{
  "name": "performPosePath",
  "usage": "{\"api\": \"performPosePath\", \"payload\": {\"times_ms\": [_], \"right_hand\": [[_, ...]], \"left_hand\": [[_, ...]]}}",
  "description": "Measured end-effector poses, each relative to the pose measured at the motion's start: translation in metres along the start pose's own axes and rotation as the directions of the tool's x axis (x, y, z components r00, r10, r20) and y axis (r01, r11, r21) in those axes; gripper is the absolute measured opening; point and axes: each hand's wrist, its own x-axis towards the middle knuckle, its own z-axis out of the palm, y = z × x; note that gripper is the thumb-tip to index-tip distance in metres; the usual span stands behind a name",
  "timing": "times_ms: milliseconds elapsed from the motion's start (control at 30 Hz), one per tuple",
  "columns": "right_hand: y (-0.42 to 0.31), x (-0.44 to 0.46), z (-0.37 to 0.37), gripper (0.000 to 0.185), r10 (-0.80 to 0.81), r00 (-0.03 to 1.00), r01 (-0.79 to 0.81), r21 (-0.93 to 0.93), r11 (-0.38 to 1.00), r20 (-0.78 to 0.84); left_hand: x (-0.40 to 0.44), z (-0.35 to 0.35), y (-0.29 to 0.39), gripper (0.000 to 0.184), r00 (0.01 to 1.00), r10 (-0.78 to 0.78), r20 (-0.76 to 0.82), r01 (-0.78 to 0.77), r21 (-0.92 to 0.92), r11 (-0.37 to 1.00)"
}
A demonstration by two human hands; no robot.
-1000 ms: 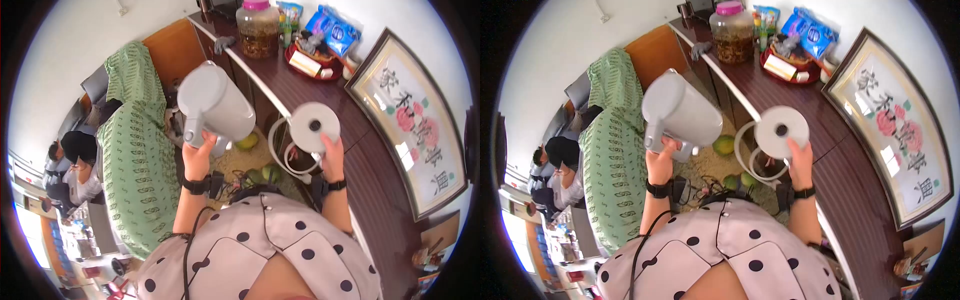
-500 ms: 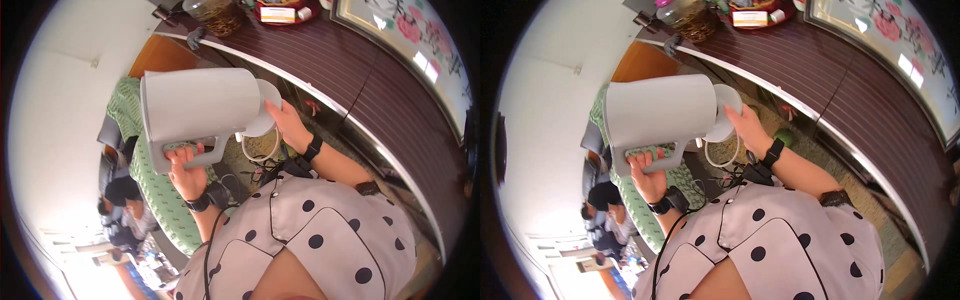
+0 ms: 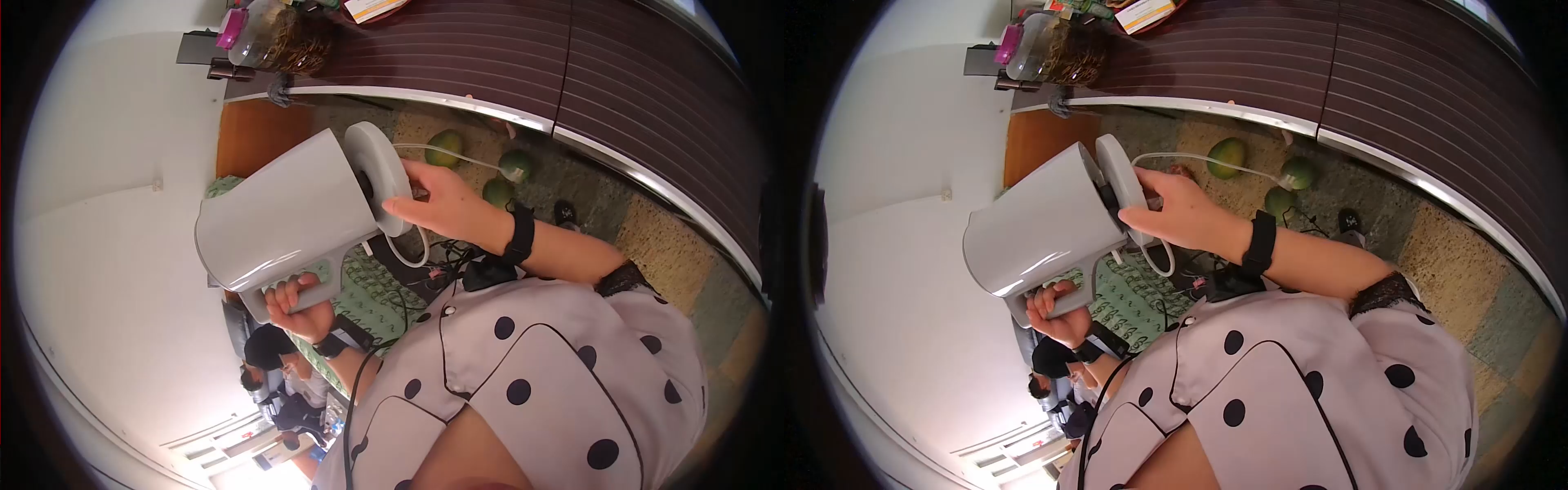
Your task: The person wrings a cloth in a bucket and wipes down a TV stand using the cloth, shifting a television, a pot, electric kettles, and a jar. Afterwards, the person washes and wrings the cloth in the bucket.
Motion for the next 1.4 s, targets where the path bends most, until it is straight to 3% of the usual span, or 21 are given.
{"api": "performPosePath", "payload": {"times_ms": [167, 233, 367, 433, 533, 700, 867, 1033, 1133, 1267, 1333, 1367, 1400], "right_hand": [[0.006, 0.007, 0.0, 0.054, -0.006, 0.995, 0.01, -0.042, 0.999, 0.104], [0.013, 0.008, 0.002, 0.057, -0.085, 0.993, 0.095, -0.127, 0.987, 0.082], [0.006, 0.005, 0.002, 0.056, 0.065, 0.985, -0.061, -0.034, 0.998, 0.158], [0.012, 0.005, 0.002, 0.056, 0.043, 0.982, -0.029, -0.082, 0.996, 0.185], [0.015, 0.004, 0.003, 0.055, 0.022, 0.979, -0.008, -0.069, 0.998, 0.202], [0.022, 0.0, 0.001, 0.05, 0.157, 0.949, -0.183, 0.071, 0.981, 0.272], [0.019, -0.001, 0.004, 0.042, 0.152, 0.946, -0.198, 0.136, 0.971, 0.286], [0.025, -0.005, -0.003, 0.04, 0.218, 0.947, -0.262, 0.174, 0.949, 0.238], [0.027, -0.007, -0.001, 0.039, 0.236, 0.954, -0.283, 0.301, 0.911, 0.184], [0.023, -0.007, -0.003, 0.037, 0.271, 0.955, -0.296, 0.337, 0.894, 0.12], [0.028, -0.005, -0.006, 0.038, 0.272, 0.955, -0.294, 0.25, 0.922, 0.121], [0.026, -0.006, -0.006, 0.038, 0.278, 0.955, -0.297, 0.276, 0.914, 0.108], [0.012, -0.007, 0.001, 0.039, 0.24, 0.96, -0.261, 0.154, 0.953, 0.142]], "left_hand": [[-0.001, 0.005, 0.006, 0.025, 0.999, -0.006, 0.041, 0.005, 0.018, 1.0], [-0.001, 0.008, 0.006, 0.025, 0.998, 0.004, 0.06, -0.006, 0.037, 0.999], [-0.007, 0.013, 0.011, 0.024, 0.995, 0.005, 0.098, -0.02, 0.152, 0.988], [-0.012, 0.016, 0.013, 0.025, 0.995, 0.007, 0.095, -0.035, 0.292, 0.956], [-0.018, 0.017, 0.013, 0.028, 0.996, 0.044, 0.079, -0.066, 0.303, 0.951], [-0.023, 0.014, 0.019, 0.037, 0.99, 0.111, 0.091, -0.136, 0.362, 0.922], [-0.026, 0.012, 0.026, 0.04, 0.977, 0.143, 0.156, -0.189, 0.341, 0.921], [-0.04, -0.002, 0.032, 0.031, 0.987, 0.152, 0.043, -0.156, 0.445, 0.882], [-0.044, -0.005, 0.032, 0.028, 0.99, 0.121, 0.071, -0.14, 0.457, 0.878], [-0.048, -0.019, 0.023, 0.026, 0.979, 0.161, -0.122, -0.125, 0.254, 0.959], [-0.038, -0.01, 0.029, 0.017, 0.988, 0.136, 0.076, -0.145, 0.127, 0.981], [-0.038, -0.009, 0.033, 0.017, 0.991, 0.109, 0.071, -0.118, 0.142, 0.983], [-0.038, -0.008, 0.036, 0.021, 0.989, 0.147, 0.031, -0.149, 0.091, 0.985]]}}
